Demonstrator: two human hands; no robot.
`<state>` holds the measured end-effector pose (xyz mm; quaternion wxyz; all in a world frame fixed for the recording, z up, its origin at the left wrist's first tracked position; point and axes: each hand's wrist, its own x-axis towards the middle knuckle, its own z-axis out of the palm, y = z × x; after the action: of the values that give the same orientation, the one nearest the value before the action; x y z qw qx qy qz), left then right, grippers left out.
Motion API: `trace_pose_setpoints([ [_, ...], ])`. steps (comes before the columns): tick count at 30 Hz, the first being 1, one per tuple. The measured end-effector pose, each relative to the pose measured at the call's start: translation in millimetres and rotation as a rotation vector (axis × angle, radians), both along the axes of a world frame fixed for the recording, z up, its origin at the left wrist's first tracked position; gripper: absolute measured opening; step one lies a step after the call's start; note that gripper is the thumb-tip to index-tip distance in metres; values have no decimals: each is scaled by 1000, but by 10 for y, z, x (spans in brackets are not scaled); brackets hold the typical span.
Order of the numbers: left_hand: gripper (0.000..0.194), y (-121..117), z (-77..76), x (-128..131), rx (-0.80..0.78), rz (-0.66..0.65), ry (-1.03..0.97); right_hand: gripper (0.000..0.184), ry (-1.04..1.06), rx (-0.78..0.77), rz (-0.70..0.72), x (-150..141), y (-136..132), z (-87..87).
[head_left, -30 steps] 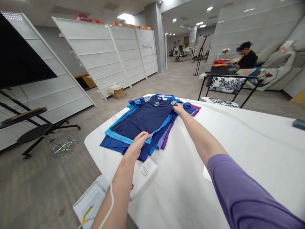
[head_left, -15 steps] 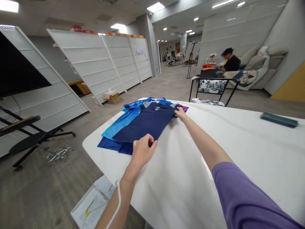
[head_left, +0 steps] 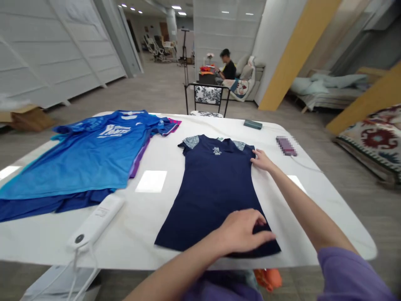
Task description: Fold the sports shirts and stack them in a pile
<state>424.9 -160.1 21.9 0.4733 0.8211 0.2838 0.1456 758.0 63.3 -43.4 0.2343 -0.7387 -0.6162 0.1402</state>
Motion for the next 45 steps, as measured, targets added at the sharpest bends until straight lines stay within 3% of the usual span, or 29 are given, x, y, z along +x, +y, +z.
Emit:
trace_pose_setpoints([
  [2, 41, 420, 37, -27, 230, 124, 7, 72, -117, 50, -98, 330, -221, 28],
  [4, 37, 1081, 52, -147, 438, 349, 105, 68, -183, 112, -90, 438, -281, 46],
  [7, 49, 2180, -12, -383, 488, 549, 188, 66, -105, 161, 91, 275, -82, 52],
  [10, 63, 2993, -204, -605, 491, 637, 291, 66, -22, 108, 215, -21, 296, 15],
  [13, 75, 3435, -482, -803, 451, 650, 406, 69, -38, -33, 233, -187, 628, -83],
  [16, 85, 3699, -714, -956, 422, 642, 488, 82, -83, -112, 91, -210, 835, -199],
  [20, 96, 3947, -824, -991, 453, 631, 601, 104, -92, -126, -180, -277, 1019, -261],
  [22, 98, 3989, -818, -948, 500, 649, 639, 107, -100, -101, -206, -346, 1096, -247],
  [25, 94, 3924, -793, -905, 593, 654, 579, 93, -148, -41, -54, -420, 1130, -181],
  [27, 92, 3807, -770, -926, 591, 602, 565, 86, -168, -12, 21, -443, 1018, -98],
  [29, 92, 3619, -729, -982, 560, 570, 578, 87, -185, 31, 41, -473, 713, 23],
  [31, 92, 3324, -661, -1052, 576, 590, 571, 92, -218, 63, 93, -541, 172, 166],
  [35, 94, 2323, -526, -1185, 578, 504, 589, 99, -255, -63, 253, -807, -1389, 323],
  [37, 92, 1694, -523, -1259, 563, 408, 607, 98, -240, -135, 293, -943, -2119, 262],
  [39, 90, 1088, -577, -1349, 571, 357, 601, 98, -223, -156, 293, -1028, -2648, 126],
  [42, 87, 353, -695, -1520, 585, 366, 580, 97, -220, -131, 259, -1059, -3034, -76],
  [45, 86, -138, -718, -1731, 602, 441, 539, 99, -224, -101, 225, -1091, -3071, -72],
])
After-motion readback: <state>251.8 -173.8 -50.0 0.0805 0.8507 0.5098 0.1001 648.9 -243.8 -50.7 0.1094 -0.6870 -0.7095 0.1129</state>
